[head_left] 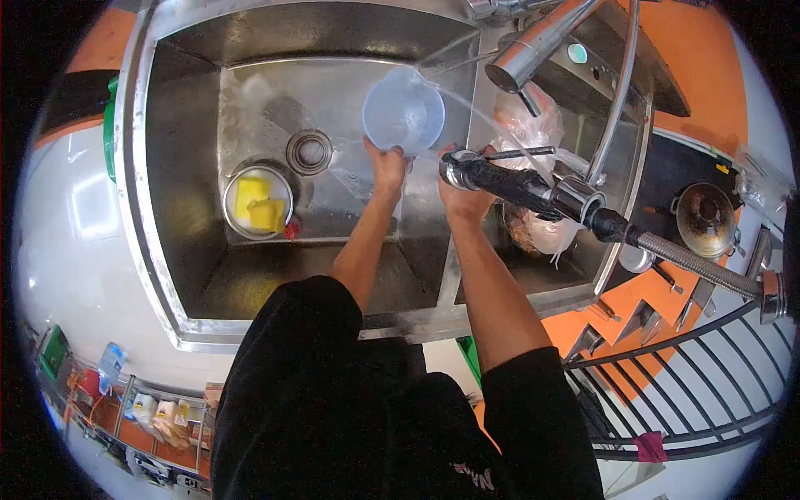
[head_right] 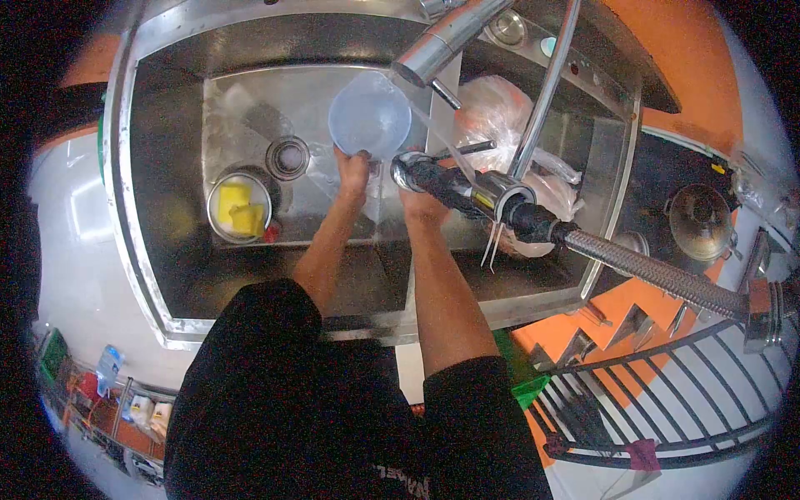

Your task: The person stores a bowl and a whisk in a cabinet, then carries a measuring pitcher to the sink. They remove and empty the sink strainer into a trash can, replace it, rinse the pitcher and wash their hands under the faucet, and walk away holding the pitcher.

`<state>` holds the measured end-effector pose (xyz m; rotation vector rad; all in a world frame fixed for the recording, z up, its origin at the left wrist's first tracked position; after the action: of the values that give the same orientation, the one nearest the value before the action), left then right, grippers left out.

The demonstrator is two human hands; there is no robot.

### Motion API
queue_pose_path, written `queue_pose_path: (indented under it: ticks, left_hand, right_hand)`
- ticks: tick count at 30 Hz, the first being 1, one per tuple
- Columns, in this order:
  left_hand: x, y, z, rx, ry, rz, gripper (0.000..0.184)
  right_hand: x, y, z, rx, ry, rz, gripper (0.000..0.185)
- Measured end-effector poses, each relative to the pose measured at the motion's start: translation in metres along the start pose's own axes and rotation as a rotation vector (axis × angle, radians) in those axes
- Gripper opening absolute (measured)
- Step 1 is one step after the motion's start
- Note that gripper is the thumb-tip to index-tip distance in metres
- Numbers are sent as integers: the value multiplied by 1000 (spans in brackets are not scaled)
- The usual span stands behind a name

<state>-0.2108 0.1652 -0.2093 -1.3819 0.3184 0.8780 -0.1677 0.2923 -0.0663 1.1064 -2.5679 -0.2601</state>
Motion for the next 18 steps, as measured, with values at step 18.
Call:
queue_pose_path:
  ticks: [18]
  left_hand:
    - [1,-5,1,22,-24,-30,79]
  right_hand:
    - [-48,-15,57,157,691,246,32]
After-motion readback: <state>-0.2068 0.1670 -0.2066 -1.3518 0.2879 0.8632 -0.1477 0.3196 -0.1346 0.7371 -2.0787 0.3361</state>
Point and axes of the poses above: each hand's wrist, its own y-axis towards the middle knuckle, its own z-axis out of the palm, x = y × z, the point moved 6 cm from there along y, towards the middle knuckle, and after that the axes turned 7 degrees about -x, right-handed, at the moved point
